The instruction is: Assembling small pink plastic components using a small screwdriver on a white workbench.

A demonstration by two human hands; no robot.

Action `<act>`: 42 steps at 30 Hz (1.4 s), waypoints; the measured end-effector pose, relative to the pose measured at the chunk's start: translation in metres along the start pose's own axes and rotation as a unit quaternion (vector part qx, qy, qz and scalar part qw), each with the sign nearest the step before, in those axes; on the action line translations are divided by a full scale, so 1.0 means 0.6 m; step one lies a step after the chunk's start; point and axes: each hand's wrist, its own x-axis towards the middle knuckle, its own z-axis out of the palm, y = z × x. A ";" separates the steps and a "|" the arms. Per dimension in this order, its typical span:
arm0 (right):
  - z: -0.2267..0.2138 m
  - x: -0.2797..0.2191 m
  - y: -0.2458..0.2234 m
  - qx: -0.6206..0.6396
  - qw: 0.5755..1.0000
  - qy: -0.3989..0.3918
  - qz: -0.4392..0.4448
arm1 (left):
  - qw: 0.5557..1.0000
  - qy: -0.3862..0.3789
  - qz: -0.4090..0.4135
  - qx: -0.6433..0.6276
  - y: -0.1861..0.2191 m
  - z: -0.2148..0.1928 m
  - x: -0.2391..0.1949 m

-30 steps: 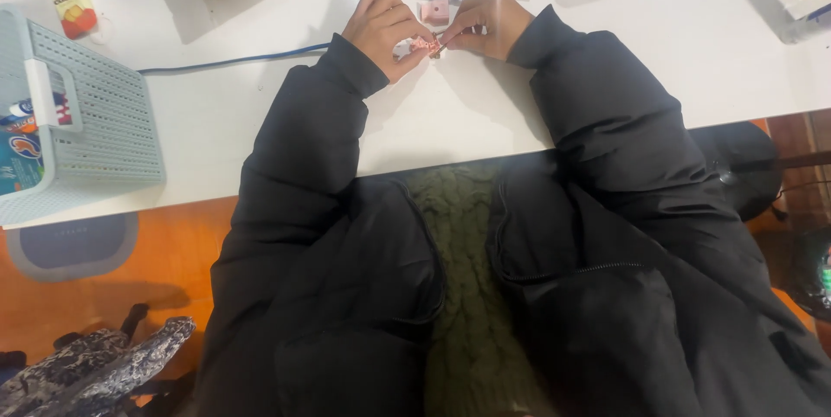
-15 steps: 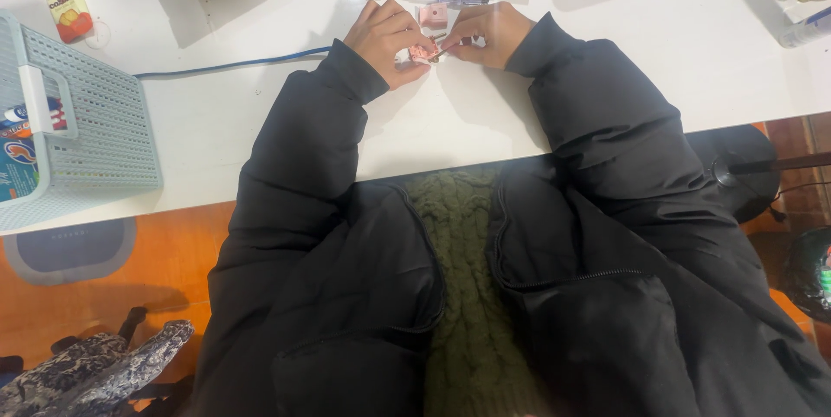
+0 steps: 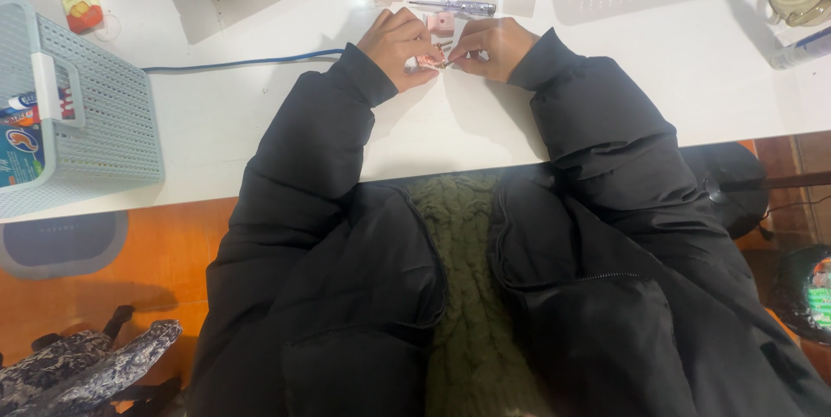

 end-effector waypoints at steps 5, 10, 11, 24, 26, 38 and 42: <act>0.009 0.001 0.015 -0.014 1.000 -0.017 0.001 | 1.000 -0.001 0.003 -0.019 -0.005 0.004 0.001; 0.020 -0.002 0.013 0.008 0.999 0.017 0.026 | 1.000 0.016 -0.009 -0.018 0.005 0.006 0.002; 0.020 -0.002 0.012 0.006 1.000 0.017 0.025 | 1.000 0.017 -0.008 -0.016 0.003 0.008 0.003; -0.030 0.029 -0.051 0.075 0.990 0.078 0.090 | 0.994 0.038 -0.042 -0.090 -0.008 -0.005 0.005; -0.037 0.040 -0.046 0.077 0.989 0.087 0.087 | 0.991 0.055 -0.058 -0.103 -0.006 -0.009 0.008; -0.015 0.056 -0.033 0.134 0.979 0.137 0.074 | 0.986 0.134 -0.082 -0.049 -0.009 0.012 0.003; -0.002 0.048 -0.029 0.132 0.973 0.180 0.058 | 0.987 0.150 -0.058 -0.017 -0.010 0.032 -0.002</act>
